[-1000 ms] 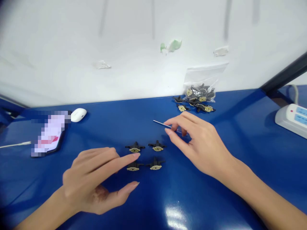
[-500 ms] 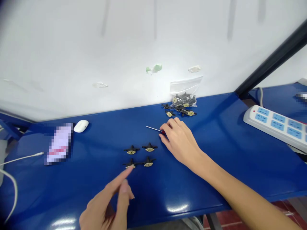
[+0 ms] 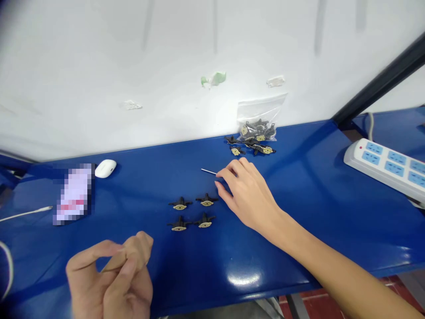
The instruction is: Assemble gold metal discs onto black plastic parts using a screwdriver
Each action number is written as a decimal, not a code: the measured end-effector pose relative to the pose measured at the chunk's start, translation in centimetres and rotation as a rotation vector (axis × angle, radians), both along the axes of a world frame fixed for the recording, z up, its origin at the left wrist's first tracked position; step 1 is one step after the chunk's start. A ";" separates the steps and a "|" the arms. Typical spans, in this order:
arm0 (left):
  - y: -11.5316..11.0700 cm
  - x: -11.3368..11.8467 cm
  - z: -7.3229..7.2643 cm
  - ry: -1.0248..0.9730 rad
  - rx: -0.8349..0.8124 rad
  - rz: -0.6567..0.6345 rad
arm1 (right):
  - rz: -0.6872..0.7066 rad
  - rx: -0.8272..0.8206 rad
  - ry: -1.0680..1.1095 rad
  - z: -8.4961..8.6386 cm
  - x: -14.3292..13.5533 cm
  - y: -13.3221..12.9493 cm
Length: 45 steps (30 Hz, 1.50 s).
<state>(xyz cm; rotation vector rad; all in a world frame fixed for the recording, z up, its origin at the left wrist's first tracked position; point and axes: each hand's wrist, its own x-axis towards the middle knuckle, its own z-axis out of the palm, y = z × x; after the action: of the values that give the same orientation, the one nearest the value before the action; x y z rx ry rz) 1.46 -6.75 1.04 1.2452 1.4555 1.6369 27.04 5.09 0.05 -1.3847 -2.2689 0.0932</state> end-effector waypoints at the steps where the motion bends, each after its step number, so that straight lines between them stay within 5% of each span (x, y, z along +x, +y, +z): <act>1: 0.1 -0.1 0.2 -0.030 0.021 0.023 | -0.003 -0.001 -0.001 0.0 0.0 0.1; 11: 0.3 0.3 -1.0 -0.196 -0.064 0.098 | -0.048 -0.012 -0.058 -0.4 -0.1 0.0; 22: 0.6 1.6 -0.3 -0.221 0.084 0.212 | -0.066 -0.010 -0.126 -0.8 -0.4 -0.5; 35: 1.0 1.7 -1.0 -0.241 0.213 0.218 | -0.131 0.009 -0.245 -1.1 -0.4 -1.0; 45: 0.7 1.7 -1.0 -0.294 0.116 0.209 | -0.126 0.034 -0.298 -0.9 -0.6 -1.1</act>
<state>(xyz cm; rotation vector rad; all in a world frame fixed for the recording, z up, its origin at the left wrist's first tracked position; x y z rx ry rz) 3.13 -6.03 0.04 0.8865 1.3564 1.9738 26.47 4.01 -0.87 -1.6092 -2.3970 -0.2045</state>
